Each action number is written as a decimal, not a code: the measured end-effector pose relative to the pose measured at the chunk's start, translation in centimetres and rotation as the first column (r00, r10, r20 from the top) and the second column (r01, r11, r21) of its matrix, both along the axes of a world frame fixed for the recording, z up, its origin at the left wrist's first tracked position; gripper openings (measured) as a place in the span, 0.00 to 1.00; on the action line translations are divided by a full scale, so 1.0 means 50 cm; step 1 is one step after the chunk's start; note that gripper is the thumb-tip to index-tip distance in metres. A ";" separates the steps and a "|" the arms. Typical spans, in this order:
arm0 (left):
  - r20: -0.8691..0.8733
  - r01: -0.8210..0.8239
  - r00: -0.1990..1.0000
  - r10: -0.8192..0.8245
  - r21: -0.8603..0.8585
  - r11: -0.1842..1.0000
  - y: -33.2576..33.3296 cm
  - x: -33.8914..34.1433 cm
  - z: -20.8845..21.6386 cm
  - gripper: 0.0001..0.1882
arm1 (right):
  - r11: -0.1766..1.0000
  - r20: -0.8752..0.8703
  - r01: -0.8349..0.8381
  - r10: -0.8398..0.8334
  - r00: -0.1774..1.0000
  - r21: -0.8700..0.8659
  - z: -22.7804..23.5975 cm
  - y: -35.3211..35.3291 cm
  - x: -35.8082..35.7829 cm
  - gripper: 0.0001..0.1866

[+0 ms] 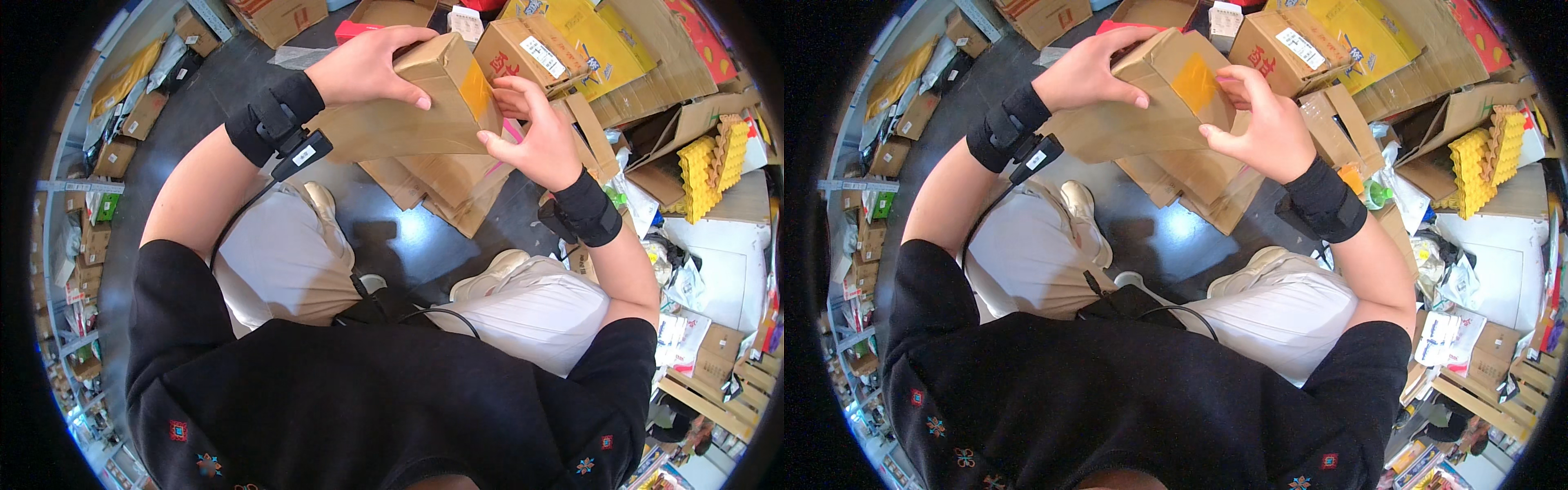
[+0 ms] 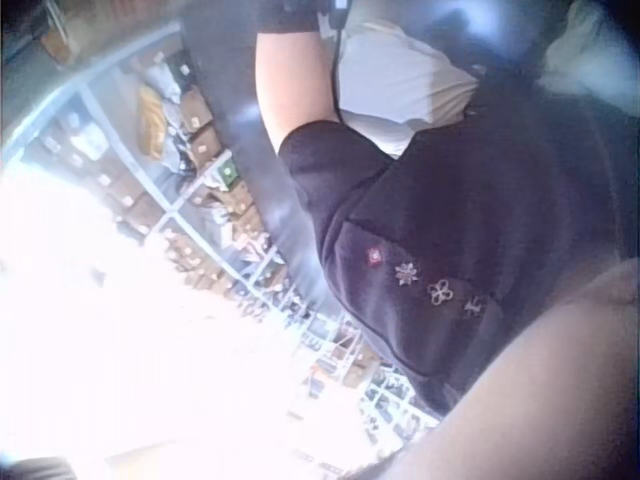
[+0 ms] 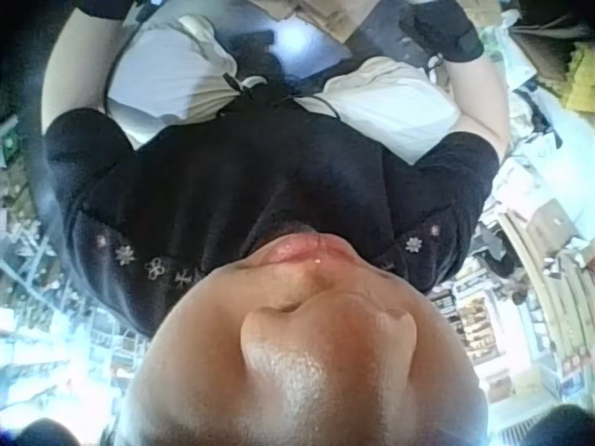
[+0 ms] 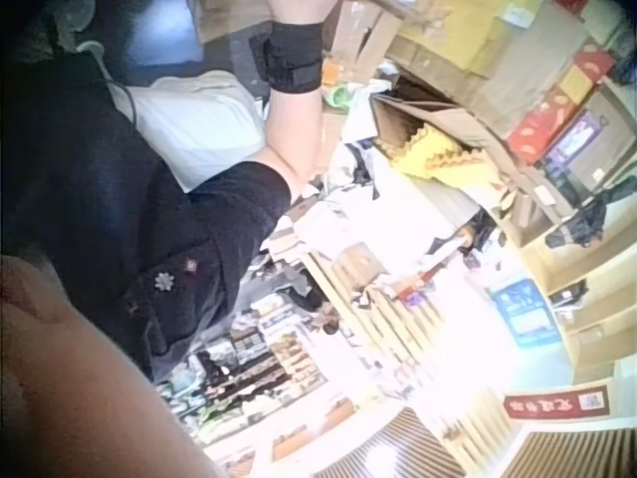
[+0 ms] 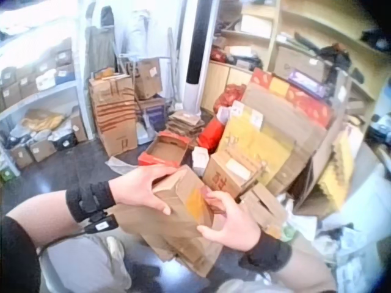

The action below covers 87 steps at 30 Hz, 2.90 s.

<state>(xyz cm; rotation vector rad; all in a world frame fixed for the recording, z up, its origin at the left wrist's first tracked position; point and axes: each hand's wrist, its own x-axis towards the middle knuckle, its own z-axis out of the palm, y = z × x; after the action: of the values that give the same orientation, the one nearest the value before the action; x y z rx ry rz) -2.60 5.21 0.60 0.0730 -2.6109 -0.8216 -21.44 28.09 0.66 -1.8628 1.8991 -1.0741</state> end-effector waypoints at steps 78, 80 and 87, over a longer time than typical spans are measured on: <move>0.195 0.147 0.970 -0.144 -0.001 0.989 -0.047 0.001 -0.024 0.44 | 0.969 0.423 -0.058 -0.051 0.905 0.241 -0.049 0.000 -0.060 0.36; 0.226 0.104 0.968 -0.109 0.034 0.994 -0.061 0.014 -0.023 0.44 | 0.971 0.631 -0.109 -0.051 0.774 0.213 -0.039 -0.003 -0.061 0.35; 0.245 0.022 0.964 -0.109 0.332 0.943 -0.067 0.008 -0.034 0.49 | 0.990 0.055 -0.090 0.085 0.995 0.104 -0.042 0.007 -0.018 0.47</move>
<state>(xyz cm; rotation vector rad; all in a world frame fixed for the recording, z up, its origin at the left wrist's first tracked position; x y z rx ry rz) -2.21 1.85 -1.10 0.1995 -2.6985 -1.3473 -22.35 28.42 -1.46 -1.8248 1.7922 -0.9637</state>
